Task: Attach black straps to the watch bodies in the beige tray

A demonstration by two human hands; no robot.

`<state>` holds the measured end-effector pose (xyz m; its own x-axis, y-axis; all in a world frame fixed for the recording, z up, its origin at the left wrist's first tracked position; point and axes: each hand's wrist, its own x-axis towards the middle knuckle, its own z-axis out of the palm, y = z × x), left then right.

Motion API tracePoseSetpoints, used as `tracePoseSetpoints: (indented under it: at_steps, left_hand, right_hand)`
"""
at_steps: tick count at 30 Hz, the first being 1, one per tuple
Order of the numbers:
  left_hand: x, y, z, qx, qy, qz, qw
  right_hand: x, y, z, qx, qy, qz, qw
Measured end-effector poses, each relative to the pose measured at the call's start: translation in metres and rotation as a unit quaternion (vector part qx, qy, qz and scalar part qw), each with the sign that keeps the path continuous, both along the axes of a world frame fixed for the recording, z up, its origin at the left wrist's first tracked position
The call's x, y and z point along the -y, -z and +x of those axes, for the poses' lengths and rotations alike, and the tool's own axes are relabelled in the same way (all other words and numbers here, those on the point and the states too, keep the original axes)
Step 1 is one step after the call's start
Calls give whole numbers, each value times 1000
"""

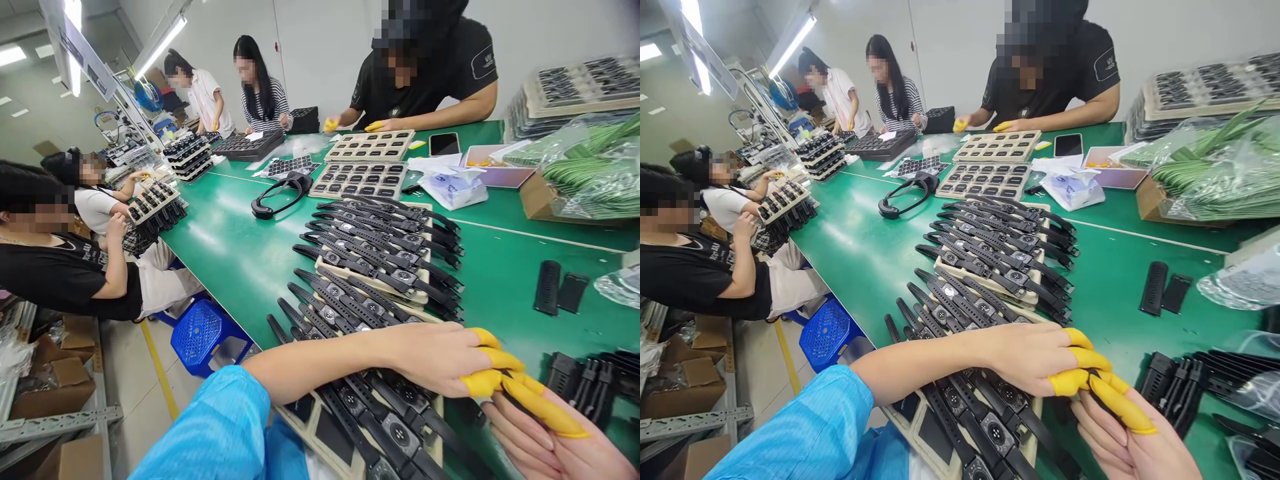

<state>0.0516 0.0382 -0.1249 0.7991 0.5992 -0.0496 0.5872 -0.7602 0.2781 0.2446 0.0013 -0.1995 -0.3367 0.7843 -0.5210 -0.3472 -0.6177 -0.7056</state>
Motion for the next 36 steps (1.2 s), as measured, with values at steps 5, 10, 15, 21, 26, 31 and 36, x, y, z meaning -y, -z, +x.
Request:
tracePoseSetpoints:
  at_steps: [5,10,15,21,26,31,36]
  left_hand:
    - [1,1,-3,21,1,4,1000]
    - [1,8,-7,81,-36,-2,996]
    - [1,14,-8,102,-41,-6,994]
    - [2,12,-6,41,-47,18,998]
    - [2,10,-5,-17,-41,36,998]
    - [2,11,-7,136,-45,-28,989]
    - [4,-6,-10,154,-40,-1,987]
  right_hand:
    - [1,-9,-6,-27,-17,9,999]
    - [-2,-21,-19,-97,-10,91,991]
    - [-4,-19,-22,-111,6,115,987]
    - [-4,-20,-21,-71,1,99,993]
    - [-5,-23,-20,-45,-7,86,995]
    - [-2,-21,-19,-36,16,145,989]
    - [-1,-14,-12,140,78,352,922]
